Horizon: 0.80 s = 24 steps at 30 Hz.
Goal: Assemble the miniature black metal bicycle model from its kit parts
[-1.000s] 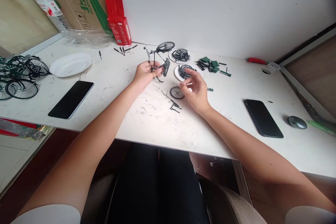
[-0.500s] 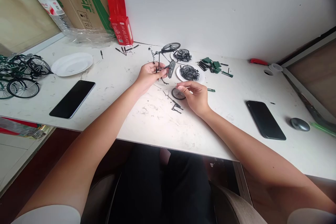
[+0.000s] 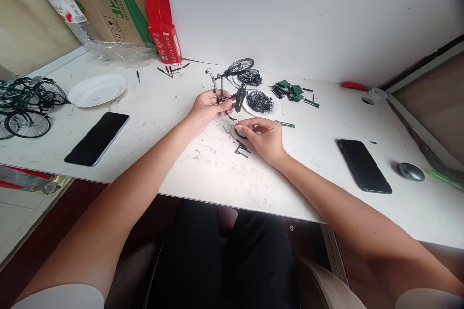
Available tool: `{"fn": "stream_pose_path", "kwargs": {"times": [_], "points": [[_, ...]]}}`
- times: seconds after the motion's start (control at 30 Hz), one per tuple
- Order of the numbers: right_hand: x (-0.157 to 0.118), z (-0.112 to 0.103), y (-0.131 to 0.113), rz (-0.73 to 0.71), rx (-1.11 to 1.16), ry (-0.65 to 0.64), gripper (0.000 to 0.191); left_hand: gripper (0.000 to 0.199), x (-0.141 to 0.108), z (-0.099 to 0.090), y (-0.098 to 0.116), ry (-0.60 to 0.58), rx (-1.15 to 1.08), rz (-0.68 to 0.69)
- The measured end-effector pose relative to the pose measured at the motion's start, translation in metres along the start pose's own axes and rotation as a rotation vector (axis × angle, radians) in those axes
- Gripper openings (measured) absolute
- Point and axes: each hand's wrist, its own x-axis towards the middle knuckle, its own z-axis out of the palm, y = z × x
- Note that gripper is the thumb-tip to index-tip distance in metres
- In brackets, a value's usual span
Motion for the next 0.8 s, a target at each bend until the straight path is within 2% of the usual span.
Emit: {"fn": "stream_pose_path", "kwargs": {"times": [0.2, 0.33, 0.5, 0.67, 0.8], "points": [[0.002, -0.001, 0.002, -0.055, -0.005, -0.036, 0.022, 0.044, -0.005, 0.005, 0.002, -0.022, 0.003, -0.001], [0.002, -0.001, 0.0, -0.057, -0.01, -0.01, 0.018, 0.047, -0.005, 0.003, 0.0, -0.054, 0.03, -0.008], [0.0, 0.0, -0.003, -0.046, -0.029, -0.005, 0.023, 0.047, -0.005, 0.002, -0.001, -0.122, 0.054, -0.072], [-0.001, -0.001, -0.003, -0.087, -0.033, 0.002, 0.026, 0.048, -0.003, -0.001, 0.001, -0.178, -0.067, -0.078], [-0.003, 0.0, -0.005, -0.091, -0.027, -0.012, 0.034, 0.046, 0.0, -0.007, 0.005, -0.168, -0.139, -0.06]]}}
